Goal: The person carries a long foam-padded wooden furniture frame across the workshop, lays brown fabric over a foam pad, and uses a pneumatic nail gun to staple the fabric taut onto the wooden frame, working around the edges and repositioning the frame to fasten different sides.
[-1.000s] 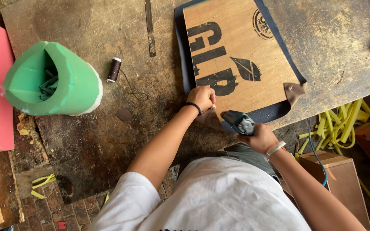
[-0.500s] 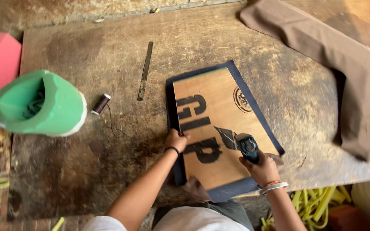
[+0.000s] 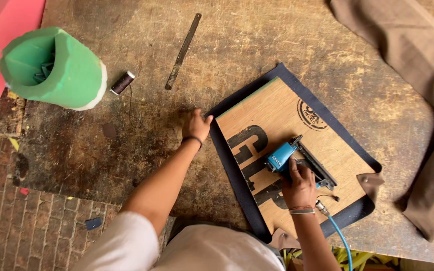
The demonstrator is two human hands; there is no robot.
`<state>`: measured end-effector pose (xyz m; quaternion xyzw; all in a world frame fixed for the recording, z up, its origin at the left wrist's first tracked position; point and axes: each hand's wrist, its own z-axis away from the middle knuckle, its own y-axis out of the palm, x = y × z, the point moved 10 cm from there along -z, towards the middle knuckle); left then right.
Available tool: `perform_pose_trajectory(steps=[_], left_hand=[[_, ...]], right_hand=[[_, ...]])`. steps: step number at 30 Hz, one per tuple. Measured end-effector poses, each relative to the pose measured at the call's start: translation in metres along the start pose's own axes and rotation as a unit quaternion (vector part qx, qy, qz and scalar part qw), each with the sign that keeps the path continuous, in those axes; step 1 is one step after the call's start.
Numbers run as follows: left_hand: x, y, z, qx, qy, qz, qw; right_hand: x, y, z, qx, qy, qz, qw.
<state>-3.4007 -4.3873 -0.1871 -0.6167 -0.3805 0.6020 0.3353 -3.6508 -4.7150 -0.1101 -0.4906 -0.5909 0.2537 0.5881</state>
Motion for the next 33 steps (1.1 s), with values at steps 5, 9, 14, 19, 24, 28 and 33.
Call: perform_pose_trajectory(steps=[5,9,14,19,24,28,33], left_hand=[[0.014,0.061,-0.019,0.187,-0.005,-0.054,0.981],[0.020,0.082,-0.015,0.258,-0.014,0.149,0.955],[0.034,0.109,-0.002,0.172,-0.206,0.348,0.898],[0.019,0.145,0.025,0.164,-0.455,0.581,0.655],[0.022,0.096,0.021,0.298,-0.435,0.572,0.628],[0.083,0.024,0.061,0.246,-0.298,0.365,0.847],[0.122,0.003,0.176,0.347,-0.215,0.119,0.905]], right_hand=[[-0.008,0.008,0.002,0.032,0.025,-0.011,0.999],[-0.014,0.010,0.003,0.038,0.056,0.006,0.998],[-0.010,0.003,0.005,0.046,0.057,0.038,0.997],[-0.003,-0.013,-0.005,0.050,0.071,0.012,0.996],[0.025,-0.018,-0.032,0.037,-0.014,-0.035,0.999],[0.041,0.011,-0.035,0.125,-0.053,-0.020,0.991],[0.056,0.017,-0.018,0.173,-0.104,0.022,0.979]])
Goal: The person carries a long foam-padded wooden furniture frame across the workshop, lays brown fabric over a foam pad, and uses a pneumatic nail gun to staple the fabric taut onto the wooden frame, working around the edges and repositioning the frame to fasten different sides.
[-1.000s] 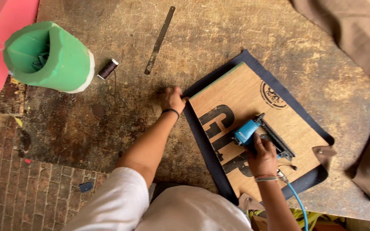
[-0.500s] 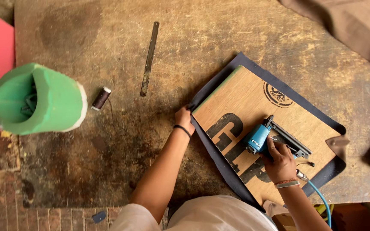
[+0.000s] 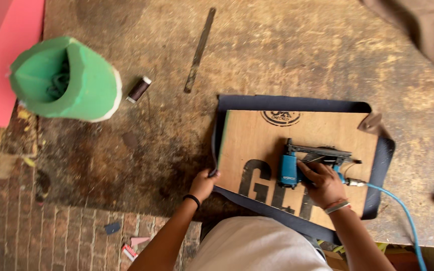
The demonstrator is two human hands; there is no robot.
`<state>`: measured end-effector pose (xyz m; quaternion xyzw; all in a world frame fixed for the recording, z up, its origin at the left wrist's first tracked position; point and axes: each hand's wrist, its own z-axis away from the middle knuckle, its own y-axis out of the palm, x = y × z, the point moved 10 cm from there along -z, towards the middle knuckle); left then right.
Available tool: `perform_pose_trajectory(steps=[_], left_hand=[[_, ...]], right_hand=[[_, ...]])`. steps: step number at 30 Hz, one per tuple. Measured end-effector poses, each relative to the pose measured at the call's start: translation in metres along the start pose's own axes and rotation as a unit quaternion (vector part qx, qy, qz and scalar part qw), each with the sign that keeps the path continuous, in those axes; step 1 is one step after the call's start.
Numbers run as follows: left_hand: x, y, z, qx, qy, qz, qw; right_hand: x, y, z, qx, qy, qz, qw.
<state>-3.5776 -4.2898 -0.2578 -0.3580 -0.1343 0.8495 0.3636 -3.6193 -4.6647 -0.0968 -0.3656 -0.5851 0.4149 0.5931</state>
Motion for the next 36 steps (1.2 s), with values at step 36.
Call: perform_pose_trajectory(steps=[36], left_hand=[[-0.211,-0.056,-0.051,-0.321,0.387,-0.010,0.864]], right_hand=[[-0.046,0.009,-0.129,0.155,0.245,0.054,0.955]])
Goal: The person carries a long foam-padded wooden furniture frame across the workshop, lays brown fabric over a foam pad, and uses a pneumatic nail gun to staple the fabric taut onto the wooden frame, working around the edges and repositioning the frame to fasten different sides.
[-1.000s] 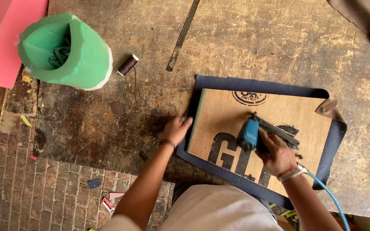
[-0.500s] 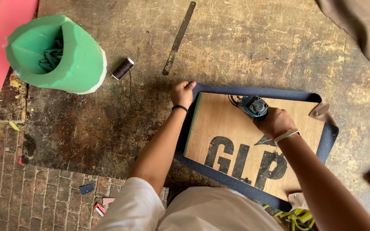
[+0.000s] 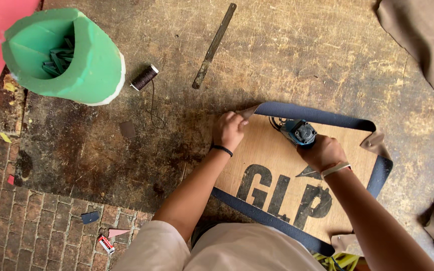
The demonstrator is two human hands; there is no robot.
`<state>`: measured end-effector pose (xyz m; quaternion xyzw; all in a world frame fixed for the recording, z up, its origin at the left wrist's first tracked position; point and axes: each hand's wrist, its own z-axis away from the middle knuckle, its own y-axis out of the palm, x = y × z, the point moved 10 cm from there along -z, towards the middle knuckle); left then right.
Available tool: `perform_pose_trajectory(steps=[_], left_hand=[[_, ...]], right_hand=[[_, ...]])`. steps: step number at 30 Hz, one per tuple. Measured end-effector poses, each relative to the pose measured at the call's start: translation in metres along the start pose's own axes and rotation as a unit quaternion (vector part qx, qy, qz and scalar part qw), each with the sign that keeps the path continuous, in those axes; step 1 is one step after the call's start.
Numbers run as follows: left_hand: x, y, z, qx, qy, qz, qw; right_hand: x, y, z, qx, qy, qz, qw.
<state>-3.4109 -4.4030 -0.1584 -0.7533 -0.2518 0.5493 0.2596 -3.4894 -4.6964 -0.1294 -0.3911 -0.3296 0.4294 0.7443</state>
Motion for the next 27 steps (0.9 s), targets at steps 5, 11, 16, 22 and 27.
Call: perform_pose_trajectory(steps=[5,11,16,22,27], left_hand=[[-0.024,0.006,0.043,0.062,0.074,-0.145,0.985],[-0.020,0.000,0.059,0.082,0.027,-0.148,0.985],[-0.015,0.000,0.061,0.074,0.025,-0.148,0.986],[0.004,0.005,0.070,0.110,-0.012,-0.073,0.991],[0.053,-0.097,0.123,0.028,-0.127,-0.219,0.967]], right_hand=[[0.038,0.004,-0.012,0.028,-0.079,-0.018,0.996],[0.134,0.010,-0.029,0.067,-0.114,-0.026,0.991],[0.161,0.002,-0.006,0.104,-0.086,0.052,0.989],[0.135,0.013,-0.009,0.104,-0.065,0.062,0.991],[0.077,0.052,0.025,0.117,-0.052,0.043,0.991]])
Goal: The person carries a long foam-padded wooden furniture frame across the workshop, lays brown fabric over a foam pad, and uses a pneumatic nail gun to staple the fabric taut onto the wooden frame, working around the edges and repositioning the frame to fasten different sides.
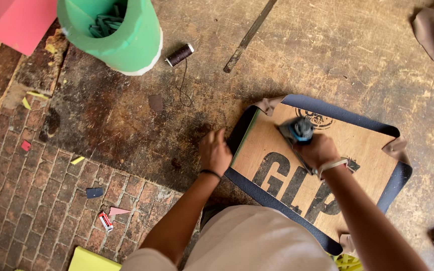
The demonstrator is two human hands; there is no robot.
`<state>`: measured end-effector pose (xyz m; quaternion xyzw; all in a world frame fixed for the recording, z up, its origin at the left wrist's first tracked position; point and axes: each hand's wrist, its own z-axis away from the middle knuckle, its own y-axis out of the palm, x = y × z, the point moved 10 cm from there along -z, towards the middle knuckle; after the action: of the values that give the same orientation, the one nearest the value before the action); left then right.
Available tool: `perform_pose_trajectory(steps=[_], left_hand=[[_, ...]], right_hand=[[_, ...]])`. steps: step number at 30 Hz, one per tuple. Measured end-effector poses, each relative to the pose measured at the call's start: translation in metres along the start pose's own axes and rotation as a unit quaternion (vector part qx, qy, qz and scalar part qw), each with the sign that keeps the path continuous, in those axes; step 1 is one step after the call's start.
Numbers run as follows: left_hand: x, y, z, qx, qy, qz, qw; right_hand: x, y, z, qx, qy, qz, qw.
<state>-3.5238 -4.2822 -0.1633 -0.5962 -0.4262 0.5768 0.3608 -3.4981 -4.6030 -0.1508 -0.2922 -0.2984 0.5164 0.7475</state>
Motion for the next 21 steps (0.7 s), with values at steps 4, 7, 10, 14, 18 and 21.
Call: perform_pose_trajectory(steps=[4,7,10,14,18,21], left_hand=[[0.024,0.002,0.045,0.155,-0.024,-0.009,0.988],[0.029,0.024,0.048,0.201,-0.056,0.016,0.978],[0.043,0.063,0.050,0.257,-0.113,0.094,0.955],[0.068,0.085,0.061,0.202,-0.208,0.289,0.912],[0.059,0.099,0.063,0.298,-0.125,0.185,0.928],[0.063,0.099,0.069,0.357,-0.123,0.124,0.918]], right_hand=[[0.006,0.013,0.033,-0.066,-0.002,-0.029,0.997],[0.031,0.017,0.046,-0.060,-0.030,-0.056,0.996],[0.038,0.025,0.054,-0.048,-0.021,-0.076,0.996],[0.038,0.040,0.058,-0.032,-0.028,-0.095,0.995],[0.044,0.052,0.072,-0.037,-0.033,-0.087,0.995],[0.046,0.045,0.088,-0.095,-0.002,-0.066,0.993]])
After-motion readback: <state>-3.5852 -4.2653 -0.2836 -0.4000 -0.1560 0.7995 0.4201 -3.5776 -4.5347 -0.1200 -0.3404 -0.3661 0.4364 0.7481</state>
